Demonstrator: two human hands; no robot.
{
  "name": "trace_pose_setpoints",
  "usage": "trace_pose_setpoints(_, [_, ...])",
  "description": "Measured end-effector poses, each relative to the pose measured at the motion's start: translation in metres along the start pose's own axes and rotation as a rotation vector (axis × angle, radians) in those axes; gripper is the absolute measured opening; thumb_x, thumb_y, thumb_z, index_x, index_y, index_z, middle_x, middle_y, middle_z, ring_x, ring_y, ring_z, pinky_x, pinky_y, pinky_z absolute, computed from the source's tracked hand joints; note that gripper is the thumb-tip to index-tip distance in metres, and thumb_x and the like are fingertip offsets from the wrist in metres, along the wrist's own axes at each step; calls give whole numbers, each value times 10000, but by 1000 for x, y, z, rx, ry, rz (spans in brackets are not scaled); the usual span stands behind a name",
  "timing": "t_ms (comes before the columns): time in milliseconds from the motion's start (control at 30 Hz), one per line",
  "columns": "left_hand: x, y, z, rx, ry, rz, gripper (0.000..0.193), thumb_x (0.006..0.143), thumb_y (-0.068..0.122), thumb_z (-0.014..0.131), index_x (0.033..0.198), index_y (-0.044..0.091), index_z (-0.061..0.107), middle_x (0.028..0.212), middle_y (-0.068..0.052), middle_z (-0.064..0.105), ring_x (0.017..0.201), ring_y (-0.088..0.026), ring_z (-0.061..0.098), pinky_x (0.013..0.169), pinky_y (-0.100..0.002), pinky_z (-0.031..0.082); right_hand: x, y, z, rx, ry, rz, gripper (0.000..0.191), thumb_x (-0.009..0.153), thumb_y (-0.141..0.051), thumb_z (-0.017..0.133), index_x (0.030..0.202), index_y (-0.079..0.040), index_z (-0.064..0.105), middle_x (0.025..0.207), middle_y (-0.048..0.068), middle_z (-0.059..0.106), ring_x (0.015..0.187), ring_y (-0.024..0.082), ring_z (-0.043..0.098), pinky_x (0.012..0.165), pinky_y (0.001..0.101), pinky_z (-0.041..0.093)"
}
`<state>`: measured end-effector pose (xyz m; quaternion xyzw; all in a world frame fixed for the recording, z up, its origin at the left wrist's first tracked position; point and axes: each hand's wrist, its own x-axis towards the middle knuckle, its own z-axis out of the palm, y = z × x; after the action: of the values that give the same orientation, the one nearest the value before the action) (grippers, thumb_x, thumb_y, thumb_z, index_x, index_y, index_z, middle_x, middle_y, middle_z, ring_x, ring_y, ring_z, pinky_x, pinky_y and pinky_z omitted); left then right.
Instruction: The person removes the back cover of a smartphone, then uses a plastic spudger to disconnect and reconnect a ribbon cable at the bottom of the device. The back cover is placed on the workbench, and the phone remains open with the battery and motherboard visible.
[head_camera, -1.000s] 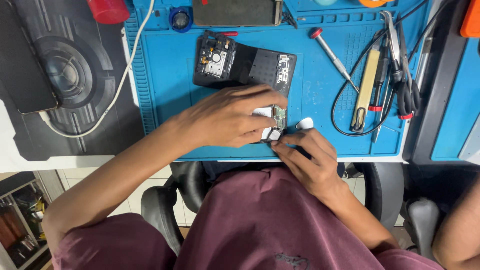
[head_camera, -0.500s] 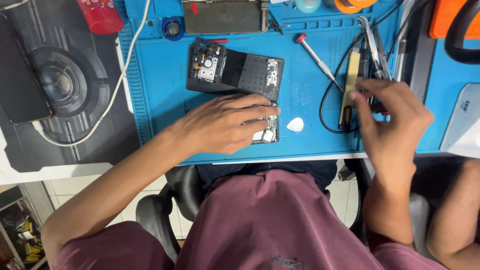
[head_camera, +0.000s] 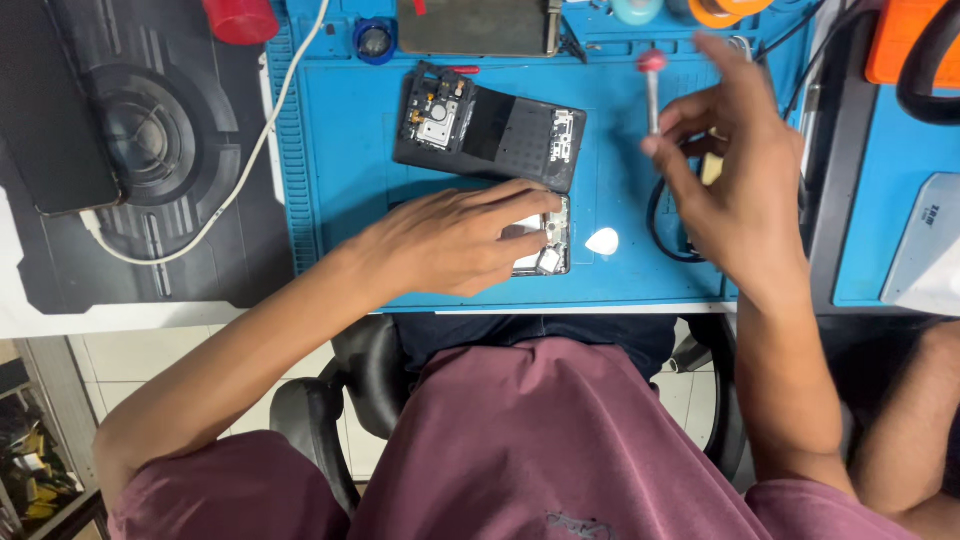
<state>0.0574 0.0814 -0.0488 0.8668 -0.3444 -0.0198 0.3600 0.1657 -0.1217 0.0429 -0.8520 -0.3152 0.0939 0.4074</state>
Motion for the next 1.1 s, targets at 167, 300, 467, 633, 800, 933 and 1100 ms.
trace_pose_setpoints(167, [0, -3, 2, -30, -4, 12, 225, 824, 13, 678, 1048, 28, 682, 1339, -135, 557, 1252, -274, 583, 773, -352, 621, -29, 1, 24, 364, 86, -102, 796, 1078, 146, 665, 1613, -106, 131, 1156, 129, 610, 1087, 209, 685, 948, 352, 646])
trace_pose_setpoints(300, [-2, -4, 3, -22, 33, 32, 209, 825, 18, 677, 1034, 35, 678, 1344, -125, 554, 1257, -272, 580, 794, -352, 624, -41, 8, 43, 311, 138, -214, 755, 1015, 211, 614, 1592, -111, 250, 1192, 232, 588, 1048, 296, 692, 919, 395, 664])
trace_pose_setpoints(467, [-3, -3, 3, -15, -13, 4, 226, 823, 10, 667, 1047, 29, 685, 1332, -123, 557, 1242, -266, 587, 755, -344, 624, -40, 10, 48, 300, 146, -301, 743, 1007, 225, 635, 1571, -105, 282, 1205, 225, 614, 1050, 317, 719, 888, 374, 666])
trace_pose_setpoints(633, [-3, -4, 3, -7, -13, 8, 249, 816, 18, 673, 1064, 25, 690, 1336, -125, 557, 1246, -271, 584, 748, -344, 624, -39, 10, 49, 323, 157, -317, 736, 1001, 234, 630, 1558, -106, 290, 1220, 234, 590, 1046, 314, 714, 884, 380, 670])
trace_pose_setpoints(800, [-3, -4, 5, -10, -14, 1, 247, 809, 19, 675, 1055, 30, 693, 1342, -123, 558, 1253, -268, 581, 750, -344, 626, -40, 10, 48, 326, 160, -314, 743, 1012, 225, 632, 1564, -118, 271, 1234, 224, 586, 1054, 312, 712, 887, 374, 670])
trace_pose_setpoints(933, [-3, -4, 5, -7, -15, 2, 251, 811, 11, 669, 1060, 28, 694, 1345, -123, 558, 1254, -269, 581, 752, -340, 627, -41, 12, 49, 326, 154, -314, 745, 1005, 222, 637, 1563, -119, 281, 1233, 231, 584, 1045, 318, 715, 881, 379, 670])
trace_pose_setpoints(1100, [-4, -4, 6, -8, 19, 23, 256, 823, 19, 674, 1078, 28, 692, 1342, -118, 553, 1257, -264, 580, 791, -344, 631, -44, 17, 50, 317, 152, -322, 737, 993, 216, 653, 1556, -104, 300, 1213, 235, 599, 1043, 318, 719, 876, 374, 670])
